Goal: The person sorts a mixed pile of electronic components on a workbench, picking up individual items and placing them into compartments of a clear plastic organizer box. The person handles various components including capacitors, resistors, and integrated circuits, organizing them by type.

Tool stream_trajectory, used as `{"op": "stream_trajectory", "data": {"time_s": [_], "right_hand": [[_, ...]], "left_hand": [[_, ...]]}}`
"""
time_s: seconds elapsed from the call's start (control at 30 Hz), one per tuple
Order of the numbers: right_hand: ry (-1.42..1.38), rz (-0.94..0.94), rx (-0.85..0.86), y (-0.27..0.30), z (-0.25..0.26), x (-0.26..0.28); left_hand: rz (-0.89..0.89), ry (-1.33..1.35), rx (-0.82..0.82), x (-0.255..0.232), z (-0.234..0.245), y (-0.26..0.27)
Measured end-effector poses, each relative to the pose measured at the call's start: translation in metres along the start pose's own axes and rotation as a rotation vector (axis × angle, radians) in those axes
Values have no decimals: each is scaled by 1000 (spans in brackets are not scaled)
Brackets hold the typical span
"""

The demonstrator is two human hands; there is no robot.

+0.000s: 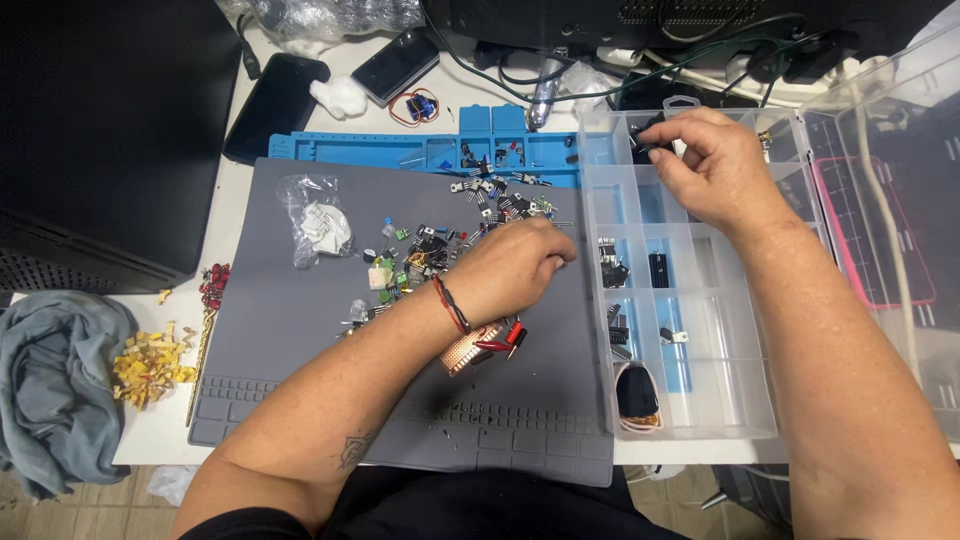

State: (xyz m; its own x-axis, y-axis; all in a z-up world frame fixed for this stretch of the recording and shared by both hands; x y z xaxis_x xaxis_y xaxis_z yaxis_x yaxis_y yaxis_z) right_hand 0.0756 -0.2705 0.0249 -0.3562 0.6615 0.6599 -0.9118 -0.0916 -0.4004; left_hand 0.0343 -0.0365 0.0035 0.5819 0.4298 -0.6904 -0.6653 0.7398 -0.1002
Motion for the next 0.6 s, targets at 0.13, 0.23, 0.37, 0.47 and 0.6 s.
{"op": "stream_trajectory", "data": {"time_s": [0.13, 0.23, 0.37, 0.47, 0.6], "right_hand": [[31, -4, -6, -2, -1, 2], [55, -9, 6, -2, -1, 6], [95, 53, 51, 0, 0, 1], [141, 73, 92, 0, -1, -3], [160, 79, 94, 0, 0, 0]], "left_hand": [[-13, 11, -20, 2, -2, -1], [-28, 42, -54, -1, 1, -2], [-155, 20, -146, 2, -2, -1], [-262, 2, -208, 0, -5, 0], [-308, 88, -211, -16, 2, 4]]}}
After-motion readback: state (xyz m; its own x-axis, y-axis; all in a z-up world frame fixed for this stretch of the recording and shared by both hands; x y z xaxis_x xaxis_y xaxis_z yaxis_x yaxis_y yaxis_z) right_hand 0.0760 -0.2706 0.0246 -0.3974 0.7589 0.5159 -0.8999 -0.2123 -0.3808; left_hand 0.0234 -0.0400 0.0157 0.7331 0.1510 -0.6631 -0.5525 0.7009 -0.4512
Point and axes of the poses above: each hand's wrist, its own y-axis away from the middle knuckle, its own z-axis out of the back of the hand, x = y × z, the point moved 5 cm from there along -y, towards the middle knuckle, and after that the axes turned 3 degrees about -z, right-handed, at the moved point
